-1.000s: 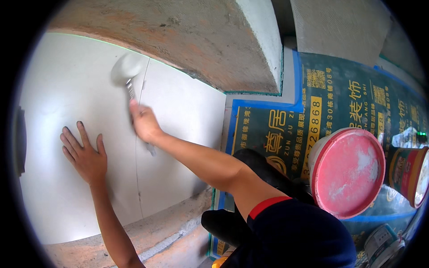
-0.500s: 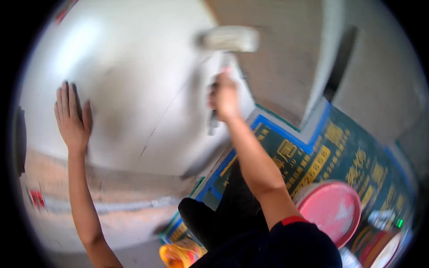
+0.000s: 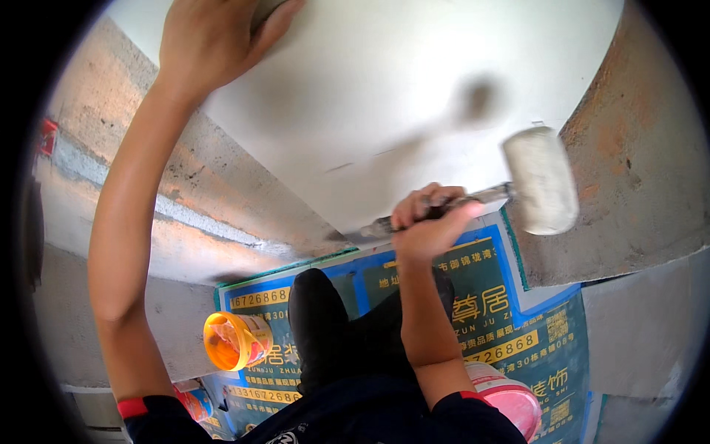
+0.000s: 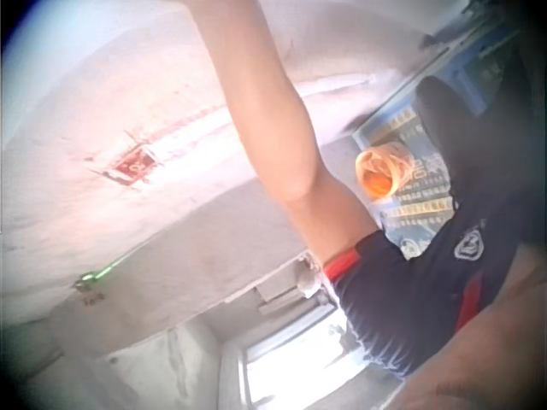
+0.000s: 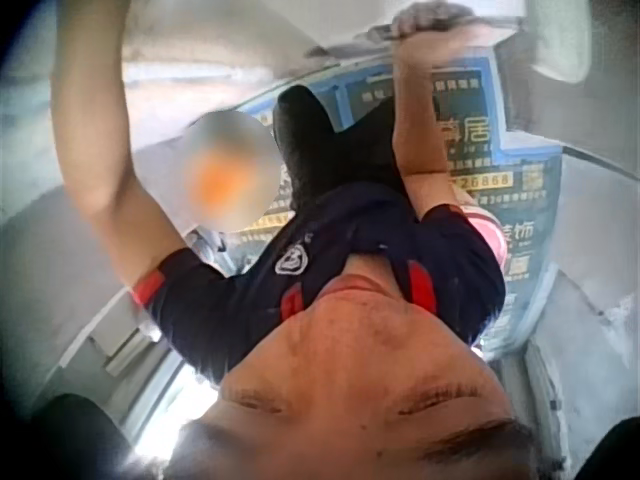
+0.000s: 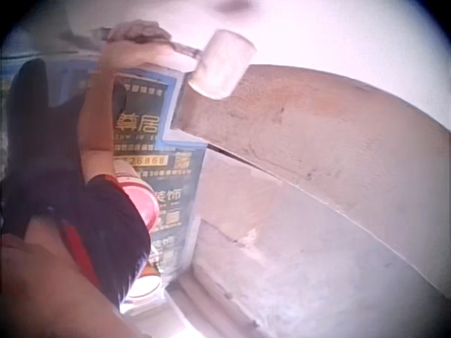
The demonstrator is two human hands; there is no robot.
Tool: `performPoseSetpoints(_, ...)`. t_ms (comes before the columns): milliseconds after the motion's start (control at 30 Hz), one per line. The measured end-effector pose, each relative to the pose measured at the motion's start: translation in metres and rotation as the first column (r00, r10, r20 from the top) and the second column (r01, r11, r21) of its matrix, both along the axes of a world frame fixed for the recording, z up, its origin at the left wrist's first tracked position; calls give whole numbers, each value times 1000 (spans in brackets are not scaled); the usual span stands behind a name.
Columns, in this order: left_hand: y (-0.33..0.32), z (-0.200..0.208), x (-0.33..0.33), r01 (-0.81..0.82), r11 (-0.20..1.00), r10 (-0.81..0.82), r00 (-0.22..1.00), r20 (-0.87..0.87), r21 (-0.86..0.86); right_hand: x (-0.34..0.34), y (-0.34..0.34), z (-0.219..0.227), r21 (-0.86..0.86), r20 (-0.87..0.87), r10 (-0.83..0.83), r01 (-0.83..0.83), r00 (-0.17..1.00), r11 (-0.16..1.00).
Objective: The person applies mortar to a large white tile, presses it against a concrete wall, and uses a rubber mallet and a grout float to secure and level it.
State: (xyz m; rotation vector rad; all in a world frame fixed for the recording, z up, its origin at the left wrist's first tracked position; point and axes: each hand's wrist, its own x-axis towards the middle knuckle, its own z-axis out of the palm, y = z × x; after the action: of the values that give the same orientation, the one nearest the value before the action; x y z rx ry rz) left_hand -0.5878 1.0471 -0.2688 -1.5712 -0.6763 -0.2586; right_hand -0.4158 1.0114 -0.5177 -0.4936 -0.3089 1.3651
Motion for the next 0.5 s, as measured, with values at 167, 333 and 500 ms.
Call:
performPoseSetpoints(167,-1,3,-11,86,995,-85,996,22,-55,6,-18,-9,-27,-55,384,-386,922,922)
performPoseSetpoints(333,4,3,-13,166,986,-166,986,-28,-23,-23,-10,-21,-268,-68,467,-467,881,842)
performPoseSetpoints(500,-4,3,-17,250,962,-243,967,79,-112,-11,-37,-12,-65,111,524,-520,844,851)
